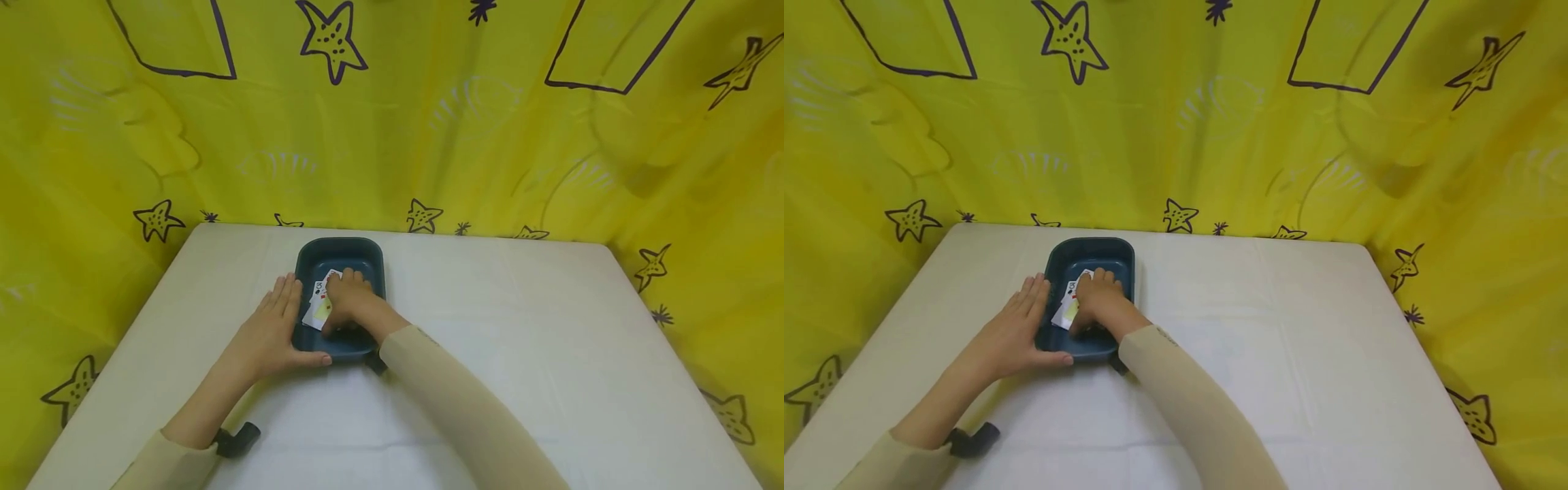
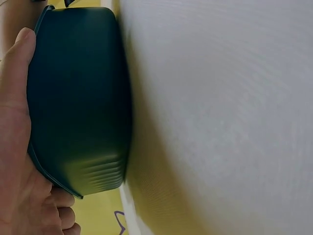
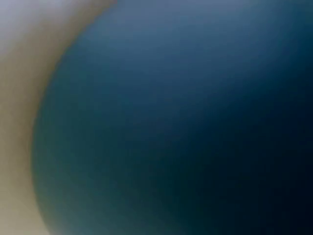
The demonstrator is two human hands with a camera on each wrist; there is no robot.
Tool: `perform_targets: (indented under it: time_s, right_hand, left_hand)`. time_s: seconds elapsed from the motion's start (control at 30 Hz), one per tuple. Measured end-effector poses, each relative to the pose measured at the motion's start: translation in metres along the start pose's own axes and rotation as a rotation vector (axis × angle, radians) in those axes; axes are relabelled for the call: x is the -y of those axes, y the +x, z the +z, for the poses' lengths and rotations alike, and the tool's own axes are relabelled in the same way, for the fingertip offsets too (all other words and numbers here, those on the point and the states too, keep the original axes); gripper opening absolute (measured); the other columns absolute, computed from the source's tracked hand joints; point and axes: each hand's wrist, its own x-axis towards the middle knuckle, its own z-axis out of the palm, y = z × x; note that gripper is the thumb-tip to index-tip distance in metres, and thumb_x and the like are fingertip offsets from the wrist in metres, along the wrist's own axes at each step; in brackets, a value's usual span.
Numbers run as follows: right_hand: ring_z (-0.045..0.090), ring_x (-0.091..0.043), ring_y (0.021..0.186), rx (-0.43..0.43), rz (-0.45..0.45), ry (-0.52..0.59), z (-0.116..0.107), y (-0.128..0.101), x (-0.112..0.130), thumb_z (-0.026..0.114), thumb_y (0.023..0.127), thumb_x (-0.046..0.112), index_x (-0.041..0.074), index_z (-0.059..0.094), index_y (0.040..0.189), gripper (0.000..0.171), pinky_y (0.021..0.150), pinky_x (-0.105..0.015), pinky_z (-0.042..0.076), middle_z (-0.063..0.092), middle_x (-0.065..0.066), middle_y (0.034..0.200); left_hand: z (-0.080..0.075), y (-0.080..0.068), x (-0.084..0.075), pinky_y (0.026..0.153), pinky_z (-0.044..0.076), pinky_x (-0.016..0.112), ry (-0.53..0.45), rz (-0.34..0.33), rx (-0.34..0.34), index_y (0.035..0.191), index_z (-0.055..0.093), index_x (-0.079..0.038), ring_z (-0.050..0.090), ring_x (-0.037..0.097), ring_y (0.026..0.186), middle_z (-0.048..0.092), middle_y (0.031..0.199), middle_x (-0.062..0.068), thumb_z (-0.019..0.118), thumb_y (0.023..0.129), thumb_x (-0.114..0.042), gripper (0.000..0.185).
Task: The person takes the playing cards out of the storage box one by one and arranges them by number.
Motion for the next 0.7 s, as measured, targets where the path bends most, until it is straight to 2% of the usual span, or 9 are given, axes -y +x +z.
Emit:
perform_targets:
  time_s: [0.17,0.27,0.5,0.7]
  right_hand:
    - [0.040,-0.025,0.107,-0.013,-0.040,0.033,-0.002,-0.001,0.002,0.092,0.063,0.045,0.013,0.044,0.143,0.099,0.098,-0.039,0.041,0.045,-0.010,0.119]
    - [0.040,-0.023,0.105,-0.044,-0.076,0.012,-0.001,-0.003,0.000,0.092,0.063,0.044,0.017,0.048,0.136,0.090,0.096,-0.038,0.040,0.047,-0.007,0.117]
    - [0.044,-0.023,0.116,-0.121,-0.195,-0.053,-0.012,-0.022,-0.009,0.092,0.066,0.039,0.019,0.055,0.127,0.074,0.104,-0.037,0.046,0.047,-0.007,0.132]
    - [0.043,-0.020,0.116,-0.203,-0.268,0.043,-0.034,-0.042,-0.026,0.092,0.066,0.033,0.017,0.064,0.125,0.067,0.097,-0.029,0.051,0.049,-0.006,0.131]
  left_hand:
    - [0.000,-0.001,0.001,0.121,0.020,0.058,-0.012,-0.001,-0.013,0.155,0.017,0.009,0.010,0.044,0.152,0.011,0.163,0.028,0.059,0.064,-0.091,0.142]
    - [0.001,-0.001,0.001,0.121,0.019,0.057,-0.016,-0.010,-0.005,0.155,0.015,0.008,0.009,0.043,0.152,0.010,0.164,0.027,0.058,0.063,-0.093,0.143]
    - [0.001,-0.001,-0.001,0.121,0.019,0.057,-0.019,-0.014,-0.002,0.155,0.017,0.008,0.008,0.043,0.152,0.010,0.164,0.026,0.057,0.062,-0.094,0.144]
    - [-0.001,0.000,0.000,0.122,0.018,0.056,-0.003,-0.011,0.012,0.156,0.014,0.007,0.006,0.041,0.153,0.008,0.165,0.025,0.052,0.061,-0.097,0.145]
